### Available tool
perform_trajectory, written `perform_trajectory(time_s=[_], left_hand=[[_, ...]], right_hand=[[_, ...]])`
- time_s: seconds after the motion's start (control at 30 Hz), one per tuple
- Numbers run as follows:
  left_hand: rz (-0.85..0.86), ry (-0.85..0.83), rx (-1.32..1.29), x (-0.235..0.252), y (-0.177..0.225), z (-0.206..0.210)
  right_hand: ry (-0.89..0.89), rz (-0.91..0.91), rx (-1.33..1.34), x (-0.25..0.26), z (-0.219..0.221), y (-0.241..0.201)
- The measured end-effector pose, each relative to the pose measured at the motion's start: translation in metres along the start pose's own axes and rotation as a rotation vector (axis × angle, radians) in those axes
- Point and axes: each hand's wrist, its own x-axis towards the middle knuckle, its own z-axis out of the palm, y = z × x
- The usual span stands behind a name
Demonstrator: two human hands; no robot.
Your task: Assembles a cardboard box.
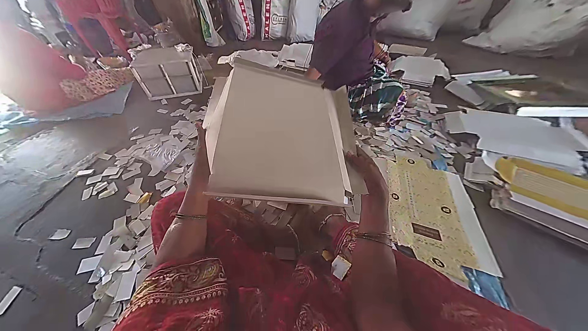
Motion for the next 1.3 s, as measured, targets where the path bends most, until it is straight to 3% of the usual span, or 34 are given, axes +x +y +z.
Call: perform_trajectory(time_s=[0.17, 0.3, 0.4, 0.47, 0.6, 0.73, 0.83, 0.97, 1.07, 1.17, 1.3], left_hand=[[-0.037, -0.217, 0.09, -0.008, -0.02, -0.014], [-0.181, -0.232, 0.447, 0.043, -0.049, 0.004], [-0.212, -0.097, 0.348, 0.074, -0.049, 0.021], [-0.035, 0.015, 0.355, 0.081, -0.036, 0.028], [0.491, 0.226, 0.583, 0.088, 0.027, 0.05], [0.877, 0.1, 0.742, 0.1, 0.07, 0.067], [1.005, -0.052, 0.78, 0.117, 0.087, 0.07], [0.775, -0.401, 0.787, 0.124, 0.109, 0.06], [0.726, -0.514, 0.733, 0.109, 0.115, 0.066], [0.832, -0.495, 0.775, 0.105, 0.121, 0.068], [0.687, -0.332, 0.737, 0.107, 0.149, 0.07]], right_hand=[[0.007, -0.282, 0.211, -0.017, -0.002, -0.012], [0.182, -0.345, 0.157, -0.032, 0.004, -0.027], [0.207, -0.384, 0.052, -0.024, 0.0, -0.055], [0.184, -0.47, 0.019, -0.026, -0.006, -0.062], [0.128, -0.571, -0.001, -0.031, -0.017, -0.062], [-0.031, -0.622, -0.019, -0.039, -0.023, -0.067], [-0.148, -0.628, -0.058, -0.044, -0.032, -0.071], [-0.157, -0.679, -0.05, -0.049, -0.048, -0.073], [-0.107, -0.655, -0.112, -0.056, -0.06, -0.077], [0.078, -0.58, -0.109, -0.056, -0.067, -0.076], [0.094, -0.616, -0.128, -0.047, -0.083, -0.078]])
